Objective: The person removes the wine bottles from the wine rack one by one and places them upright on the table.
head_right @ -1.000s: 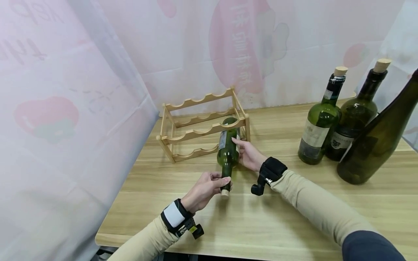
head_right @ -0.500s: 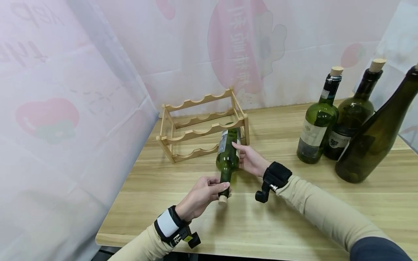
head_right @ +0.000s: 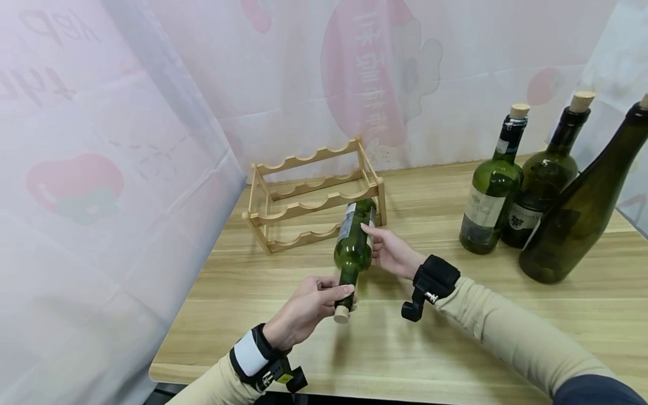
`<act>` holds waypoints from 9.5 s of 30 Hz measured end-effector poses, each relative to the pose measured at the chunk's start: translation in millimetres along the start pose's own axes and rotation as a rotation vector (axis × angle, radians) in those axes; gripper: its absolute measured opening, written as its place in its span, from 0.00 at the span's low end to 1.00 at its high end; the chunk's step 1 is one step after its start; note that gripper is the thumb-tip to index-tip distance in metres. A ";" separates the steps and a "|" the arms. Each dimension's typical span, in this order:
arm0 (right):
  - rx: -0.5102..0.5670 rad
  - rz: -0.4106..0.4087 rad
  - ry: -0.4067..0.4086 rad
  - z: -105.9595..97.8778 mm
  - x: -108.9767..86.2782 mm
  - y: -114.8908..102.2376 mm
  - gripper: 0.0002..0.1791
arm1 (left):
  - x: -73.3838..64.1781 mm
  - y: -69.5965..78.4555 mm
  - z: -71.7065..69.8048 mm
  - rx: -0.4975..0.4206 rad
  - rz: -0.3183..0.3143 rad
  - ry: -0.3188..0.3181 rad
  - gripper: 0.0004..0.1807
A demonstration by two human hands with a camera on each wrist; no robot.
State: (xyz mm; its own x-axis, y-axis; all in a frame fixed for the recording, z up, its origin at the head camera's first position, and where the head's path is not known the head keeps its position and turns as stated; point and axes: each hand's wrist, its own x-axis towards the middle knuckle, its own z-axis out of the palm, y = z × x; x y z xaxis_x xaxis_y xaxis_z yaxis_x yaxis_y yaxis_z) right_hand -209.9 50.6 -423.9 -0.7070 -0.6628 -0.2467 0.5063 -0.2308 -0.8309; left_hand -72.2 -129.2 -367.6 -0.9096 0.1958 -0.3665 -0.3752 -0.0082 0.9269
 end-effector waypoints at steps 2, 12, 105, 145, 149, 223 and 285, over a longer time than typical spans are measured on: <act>0.000 -0.002 0.001 0.6 -2.1 0.0 0.20 | -2.8 1.4 0.3 -0.008 0.001 -0.006 0.15; 0.011 -0.007 -0.010 4.1 -9.7 -4.2 0.17 | -10.0 7.5 1.8 -0.040 -0.012 -0.026 0.08; -0.991 -0.791 0.166 26.9 -69.8 -114.5 0.17 | 106.3 10.3 -2.9 0.589 0.573 0.147 0.44; -1.039 -0.673 0.263 -2.1 -99.9 -129.5 0.18 | 116.8 19.8 39.0 0.599 0.561 0.103 0.43; -1.038 -0.672 0.264 -4.7 -103.1 -129.7 0.18 | 117.7 20.2 42.5 0.608 0.560 0.103 0.44; -1.085 -0.614 0.390 -35.7 -145.9 -141.9 0.18 | 141.0 20.3 101.1 0.576 0.545 0.007 0.42; -1.089 -0.594 0.434 -58.0 -176.7 -148.6 0.17 | 152.8 18.8 141.3 0.583 0.583 -0.033 0.40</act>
State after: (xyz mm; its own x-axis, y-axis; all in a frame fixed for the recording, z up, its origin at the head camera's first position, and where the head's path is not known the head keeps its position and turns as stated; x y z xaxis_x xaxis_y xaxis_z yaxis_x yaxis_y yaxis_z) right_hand -188.8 243.4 -285.7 -0.8863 -0.3311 0.3238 -0.4456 0.4190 -0.7911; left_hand -193.0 39.1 -394.7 -0.9205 0.3464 0.1806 0.3168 0.3914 0.8640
